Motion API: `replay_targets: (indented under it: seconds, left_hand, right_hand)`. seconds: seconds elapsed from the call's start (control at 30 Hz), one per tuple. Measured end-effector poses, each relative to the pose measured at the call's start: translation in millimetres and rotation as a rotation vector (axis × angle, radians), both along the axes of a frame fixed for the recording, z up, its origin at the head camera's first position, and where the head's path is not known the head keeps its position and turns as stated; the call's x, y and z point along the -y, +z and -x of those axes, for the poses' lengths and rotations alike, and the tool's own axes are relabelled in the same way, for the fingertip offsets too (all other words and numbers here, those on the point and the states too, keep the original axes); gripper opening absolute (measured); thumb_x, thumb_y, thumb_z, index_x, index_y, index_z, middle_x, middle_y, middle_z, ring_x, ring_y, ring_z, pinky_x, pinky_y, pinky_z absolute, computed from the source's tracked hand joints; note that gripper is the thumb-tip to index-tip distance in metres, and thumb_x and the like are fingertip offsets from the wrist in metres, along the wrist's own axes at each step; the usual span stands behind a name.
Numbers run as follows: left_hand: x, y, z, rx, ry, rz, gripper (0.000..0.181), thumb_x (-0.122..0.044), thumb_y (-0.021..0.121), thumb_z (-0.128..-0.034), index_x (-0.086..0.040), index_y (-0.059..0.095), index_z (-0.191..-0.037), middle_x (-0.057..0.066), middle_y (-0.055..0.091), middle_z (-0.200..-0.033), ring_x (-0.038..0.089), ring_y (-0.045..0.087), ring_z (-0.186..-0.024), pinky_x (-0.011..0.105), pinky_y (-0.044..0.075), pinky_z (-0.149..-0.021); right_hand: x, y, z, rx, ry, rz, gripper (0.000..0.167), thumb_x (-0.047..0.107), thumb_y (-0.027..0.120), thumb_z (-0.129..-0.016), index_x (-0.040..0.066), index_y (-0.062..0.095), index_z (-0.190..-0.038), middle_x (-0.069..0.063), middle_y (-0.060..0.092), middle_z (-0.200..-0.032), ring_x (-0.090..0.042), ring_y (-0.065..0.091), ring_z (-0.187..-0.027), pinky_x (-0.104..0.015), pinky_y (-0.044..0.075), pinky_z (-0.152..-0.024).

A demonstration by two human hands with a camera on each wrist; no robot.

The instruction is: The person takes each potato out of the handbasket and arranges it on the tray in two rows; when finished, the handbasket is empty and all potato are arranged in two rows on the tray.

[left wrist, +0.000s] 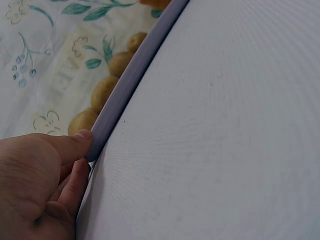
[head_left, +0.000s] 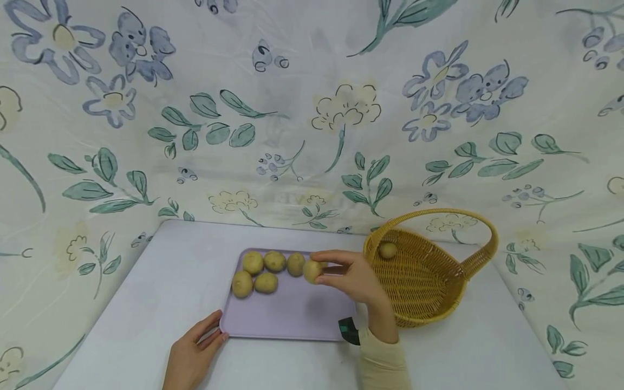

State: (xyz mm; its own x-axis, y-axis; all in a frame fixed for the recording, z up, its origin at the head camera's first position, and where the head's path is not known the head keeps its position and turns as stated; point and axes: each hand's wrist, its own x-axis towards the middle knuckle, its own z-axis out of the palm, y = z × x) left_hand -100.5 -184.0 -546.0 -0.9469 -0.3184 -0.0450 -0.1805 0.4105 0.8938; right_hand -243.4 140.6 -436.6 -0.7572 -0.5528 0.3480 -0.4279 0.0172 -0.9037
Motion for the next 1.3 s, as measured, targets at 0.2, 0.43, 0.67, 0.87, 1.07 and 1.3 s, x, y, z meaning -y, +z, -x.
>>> replay_targets:
  seconds: [0.2, 0.43, 0.67, 0.87, 1.07, 1.3]
  left_hand:
    - [0.4, -1.4, -0.4, -0.009, -0.003, -0.008, 0.056, 0.004, 0.075, -0.0875, 0.000, 0.059, -0.141, 0.023, 0.062, -0.141, -0.016, 0.061, -0.099, 0.004, 0.057, -0.086]
    - [1.4, -1.5, -0.9, 0.002, -0.002, -0.009, 0.056, 0.002, 0.076, -0.0879, -0.002, 0.059, -0.141, 0.022, 0.062, -0.141, 0.005, 0.073, -0.104, 0.005, 0.058, -0.086]
    - [2.2, -3.2, -1.0, 0.002, 0.004, -0.019, 0.056, 0.002, 0.076, -0.0878, -0.002, 0.059, -0.141, 0.021, 0.062, -0.141, -0.009, 0.066, -0.101, 0.005, 0.058, -0.086]
    - [2.8, -4.1, -1.8, -0.009, -0.001, -0.026, 0.057, 0.002, 0.077, -0.0870, -0.001, 0.059, -0.141, 0.023, 0.062, -0.140, -0.014, 0.063, -0.098, 0.005, 0.058, -0.085]
    - [2.4, -3.6, -0.8, -0.015, -0.006, -0.025, 0.056, 0.002, 0.076, -0.0876, -0.002, 0.059, -0.141, 0.022, 0.062, -0.141, -0.017, 0.059, -0.098, 0.005, 0.058, -0.086]
    - [1.8, -3.0, -0.4, -0.016, -0.009, -0.026, 0.056, 0.003, 0.075, -0.0878, -0.001, 0.059, -0.141, 0.022, 0.062, -0.141, -0.019, 0.058, -0.098, 0.005, 0.058, -0.086]
  right_hand:
    - [7.3, -1.2, -0.9, 0.016, -0.005, -0.019, 0.042, 0.001, 0.083, -0.083, -0.002, 0.071, -0.123, -0.019, 0.071, -0.128, -0.009, 0.070, -0.111, -0.042, 0.064, -0.098]
    - [13.3, -5.2, 0.4, 0.004, -0.004, -0.019, 0.041, -0.001, 0.082, -0.082, -0.004, 0.071, -0.121, -0.022, 0.070, -0.127, -0.009, 0.070, -0.111, -0.047, 0.063, -0.098]
    - [21.9, -9.0, 1.7, 0.011, -0.018, -0.043, 0.041, 0.000, 0.082, -0.082, -0.002, 0.072, -0.121, -0.020, 0.071, -0.128, -0.012, 0.072, -0.109, -0.042, 0.064, -0.097]
    - [30.1, -16.1, 4.1, 0.009, -0.057, -0.084, 0.040, 0.002, 0.083, -0.082, 0.000, 0.073, -0.121, -0.016, 0.072, -0.127, -0.020, 0.071, -0.111, -0.042, 0.064, -0.098]
    - [39.7, -22.4, 7.3, 0.012, -0.084, -0.139, 0.041, 0.004, 0.084, -0.082, 0.001, 0.073, -0.121, -0.015, 0.072, -0.128, -0.027, 0.071, -0.114, -0.036, 0.065, -0.095]
    - [51.3, -26.9, 8.7, 0.023, -0.123, -0.214, 0.039, 0.002, 0.084, -0.081, 0.005, 0.075, -0.119, -0.013, 0.073, -0.127, -0.028, 0.071, -0.110, -0.031, 0.066, -0.091]
